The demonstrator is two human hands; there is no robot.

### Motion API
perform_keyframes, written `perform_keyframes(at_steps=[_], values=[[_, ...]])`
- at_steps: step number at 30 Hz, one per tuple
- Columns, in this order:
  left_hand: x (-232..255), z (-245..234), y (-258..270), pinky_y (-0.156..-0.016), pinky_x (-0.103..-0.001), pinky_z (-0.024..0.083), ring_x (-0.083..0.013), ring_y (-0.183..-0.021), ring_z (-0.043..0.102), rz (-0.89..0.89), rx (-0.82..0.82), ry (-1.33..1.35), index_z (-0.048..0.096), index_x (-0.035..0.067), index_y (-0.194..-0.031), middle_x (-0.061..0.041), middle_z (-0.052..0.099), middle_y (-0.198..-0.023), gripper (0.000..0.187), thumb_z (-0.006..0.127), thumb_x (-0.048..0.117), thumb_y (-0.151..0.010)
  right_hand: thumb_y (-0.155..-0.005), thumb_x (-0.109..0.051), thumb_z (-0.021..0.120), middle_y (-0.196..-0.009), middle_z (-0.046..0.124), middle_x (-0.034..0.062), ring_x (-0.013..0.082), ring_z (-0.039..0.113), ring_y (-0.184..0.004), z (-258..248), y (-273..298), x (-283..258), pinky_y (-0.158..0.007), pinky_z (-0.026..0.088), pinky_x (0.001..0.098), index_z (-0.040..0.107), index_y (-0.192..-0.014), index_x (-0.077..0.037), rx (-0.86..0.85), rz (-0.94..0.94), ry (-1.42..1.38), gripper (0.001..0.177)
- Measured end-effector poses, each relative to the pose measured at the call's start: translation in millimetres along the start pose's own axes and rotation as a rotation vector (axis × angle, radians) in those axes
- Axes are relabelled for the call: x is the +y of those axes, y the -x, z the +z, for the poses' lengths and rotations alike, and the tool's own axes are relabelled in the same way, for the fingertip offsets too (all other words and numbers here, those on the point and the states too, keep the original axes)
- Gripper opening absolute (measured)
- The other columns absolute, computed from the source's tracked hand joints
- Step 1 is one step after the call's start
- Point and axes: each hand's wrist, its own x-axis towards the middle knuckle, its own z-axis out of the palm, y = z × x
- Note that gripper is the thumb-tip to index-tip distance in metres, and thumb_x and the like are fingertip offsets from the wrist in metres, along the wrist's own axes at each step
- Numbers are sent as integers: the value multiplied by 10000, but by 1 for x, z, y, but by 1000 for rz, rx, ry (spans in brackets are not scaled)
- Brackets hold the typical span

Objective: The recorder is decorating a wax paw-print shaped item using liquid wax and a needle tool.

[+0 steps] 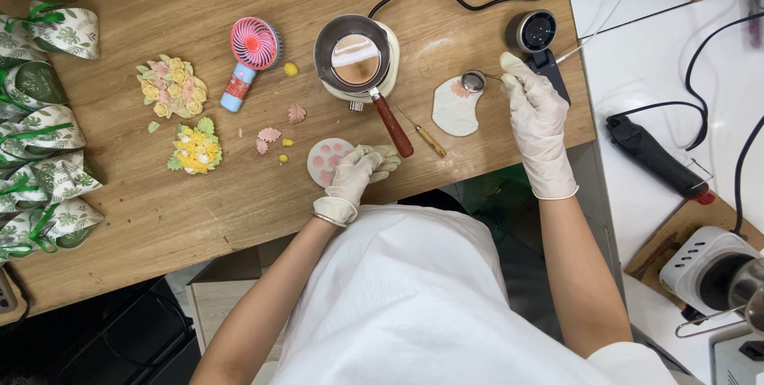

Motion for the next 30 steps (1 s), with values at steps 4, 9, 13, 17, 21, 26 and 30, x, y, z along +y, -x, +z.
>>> perform_keyframes(at_steps=[4, 9, 13, 17, 21, 26, 30], values=[[-4, -3, -2, -872, -274, 591, -178, -992, 739, 18, -8, -42, 666, -5, -1137, -131, 758, -1135, 225, 516, 117, -1021, -1085, 62, 609, -1373, 690, 178, 127, 646, -1056, -4, 8, 6, -943, 549, 263, 675, -1262, 69, -47, -76, 83, 189], [-6, -4, -3, -854, -270, 580, -175, -987, 739, 21, -11, -58, 670, -5, -1150, -129, 762, -1113, 236, 520, 129, -1026, -1093, 71, 548, -1425, 636, 192, 192, 655, -1265, -6, 12, 13, -1071, 566, 306, 624, -1249, 58, -75, -150, -69, 174], [0, -2, 2, -869, -270, 579, -167, -970, 732, 7, -14, -62, 683, 0, -1142, -126, 768, -1109, 240, 521, 130, -1021, -1085, 86, 542, -1400, 650, 200, 235, 661, -1256, -7, 12, -3, -1049, 575, 314, 638, -1289, 60, -107, -189, 46, 227], [2, -2, 3, -877, -272, 586, -162, -966, 740, 6, -19, -60, 688, 1, -1142, -117, 771, -1107, 245, 523, 126, -1011, -1038, 142, 524, -1385, 671, 194, 222, 680, -1210, -9, 13, -9, -1023, 584, 315, 661, -1301, 54, -137, -182, 131, 310], [0, -3, 3, -871, -268, 577, -161, -958, 738, 1, -14, -66, 686, -4, -1141, -112, 777, -1104, 244, 524, 128, -1014, -1016, 157, 549, -1386, 676, 170, 179, 675, -1151, -11, 16, -7, -994, 572, 277, 656, -1332, 37, -166, -156, 38, 354], [4, -1, 3, -852, -261, 567, -142, -946, 734, -12, 5, -103, 693, 17, -1143, -97, 773, -1097, 245, 518, 131, -1015, -1007, 127, 588, -1326, 691, 134, 110, 623, -993, -12, 16, -16, -772, 465, 191, 675, -1362, -7, -173, -10, 58, 390], [3, -3, 3, -856, -251, 569, -141, -950, 735, -4, -8, -91, 689, 18, -1148, -96, 778, -1102, 245, 516, 135, -1020, -1019, 110, 592, -1339, 685, 130, 110, 628, -1019, -12, 16, -19, -792, 461, 190, 674, -1364, -13, -198, -10, 45, 376]])
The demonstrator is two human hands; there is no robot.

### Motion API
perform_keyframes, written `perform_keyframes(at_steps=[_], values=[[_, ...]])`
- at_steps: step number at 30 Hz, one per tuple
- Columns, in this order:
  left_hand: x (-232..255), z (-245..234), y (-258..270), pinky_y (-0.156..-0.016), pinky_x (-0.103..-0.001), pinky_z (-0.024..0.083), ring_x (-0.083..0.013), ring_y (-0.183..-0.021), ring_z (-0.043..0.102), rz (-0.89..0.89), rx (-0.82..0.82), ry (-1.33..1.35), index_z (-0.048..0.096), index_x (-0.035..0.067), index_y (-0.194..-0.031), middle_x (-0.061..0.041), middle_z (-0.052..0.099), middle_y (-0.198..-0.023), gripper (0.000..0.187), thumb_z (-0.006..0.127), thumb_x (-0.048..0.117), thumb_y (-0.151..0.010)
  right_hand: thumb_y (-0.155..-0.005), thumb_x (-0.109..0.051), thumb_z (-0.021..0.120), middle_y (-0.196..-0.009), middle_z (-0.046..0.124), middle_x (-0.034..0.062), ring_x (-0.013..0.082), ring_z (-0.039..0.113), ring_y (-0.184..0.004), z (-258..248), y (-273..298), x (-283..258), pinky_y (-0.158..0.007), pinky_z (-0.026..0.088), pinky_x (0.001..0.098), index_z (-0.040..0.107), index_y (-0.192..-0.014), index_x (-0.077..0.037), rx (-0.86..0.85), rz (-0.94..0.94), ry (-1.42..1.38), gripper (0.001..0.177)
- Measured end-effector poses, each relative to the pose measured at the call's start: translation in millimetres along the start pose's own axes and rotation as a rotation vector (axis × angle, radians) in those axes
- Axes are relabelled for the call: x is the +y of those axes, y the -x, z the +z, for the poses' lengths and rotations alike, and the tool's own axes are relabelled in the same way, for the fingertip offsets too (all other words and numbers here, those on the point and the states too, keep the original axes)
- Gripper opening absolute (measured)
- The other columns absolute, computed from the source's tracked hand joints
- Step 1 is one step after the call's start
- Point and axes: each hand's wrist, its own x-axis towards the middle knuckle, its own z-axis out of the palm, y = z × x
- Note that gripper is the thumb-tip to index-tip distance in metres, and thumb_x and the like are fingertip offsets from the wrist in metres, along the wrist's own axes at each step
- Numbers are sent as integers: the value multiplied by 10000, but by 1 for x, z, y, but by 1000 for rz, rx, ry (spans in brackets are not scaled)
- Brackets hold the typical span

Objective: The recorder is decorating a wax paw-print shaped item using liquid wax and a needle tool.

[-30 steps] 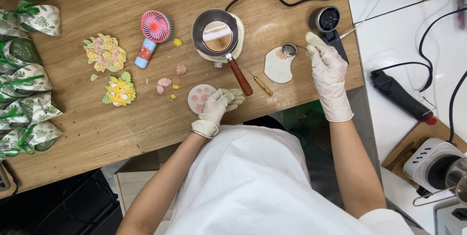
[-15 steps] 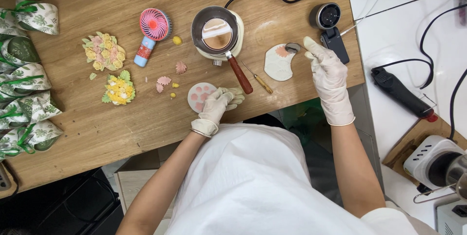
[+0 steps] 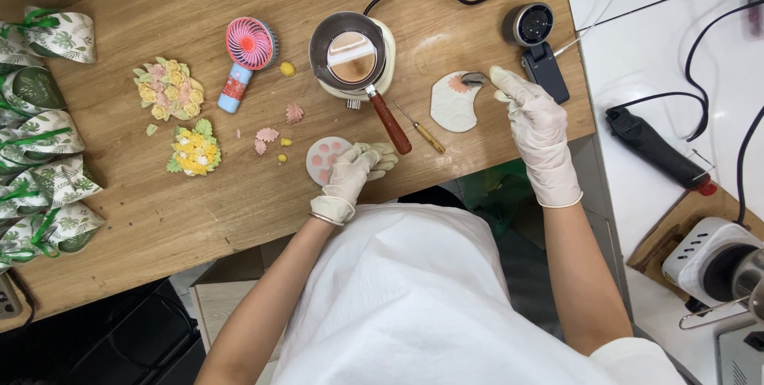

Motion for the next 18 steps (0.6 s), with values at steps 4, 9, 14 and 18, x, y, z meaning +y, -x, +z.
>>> perform_keyframes(at_steps=[4, 9, 14, 18], values=[[2, -1, 1, -846, -263, 578, -155, -952, 735, 19, 14, 1, 696, 12, -1143, -96, 777, -1097, 247, 521, 129, -1013, -1037, 103, 596, -1355, 671, 126, 122, 633, -1083, -3, -1, -1, -894, 495, 206, 666, -1366, 3, 16, -62, -42, 351], [10, -2, 7, -860, -260, 586, -162, -965, 744, 23, 56, -4, 700, 5, -1144, -110, 782, -1085, 258, 521, 142, -1018, -1039, 105, 581, -1329, 697, 122, 105, 636, -1069, -13, -2, -11, -899, 496, 196, 670, -1362, 21, 172, 17, -3, 345], [9, -4, 8, -857, -262, 579, -161, -971, 740, 41, 67, 27, 700, -2, -1152, -107, 776, -1093, 273, 518, 157, -1024, -1062, 108, 521, -1317, 702, 136, 113, 628, -1057, -11, 1, 3, -923, 492, 197, 674, -1371, 38, 201, 37, 13, 352], [12, -4, 11, -859, -258, 578, -157, -971, 738, 59, 85, 22, 700, -5, -1155, -100, 778, -1105, 280, 514, 156, -1022, -1030, 113, 533, -1391, 656, 159, 146, 644, -1126, -5, 1, 14, -994, 526, 223, 633, -1339, 70, 92, -69, -85, 327]])
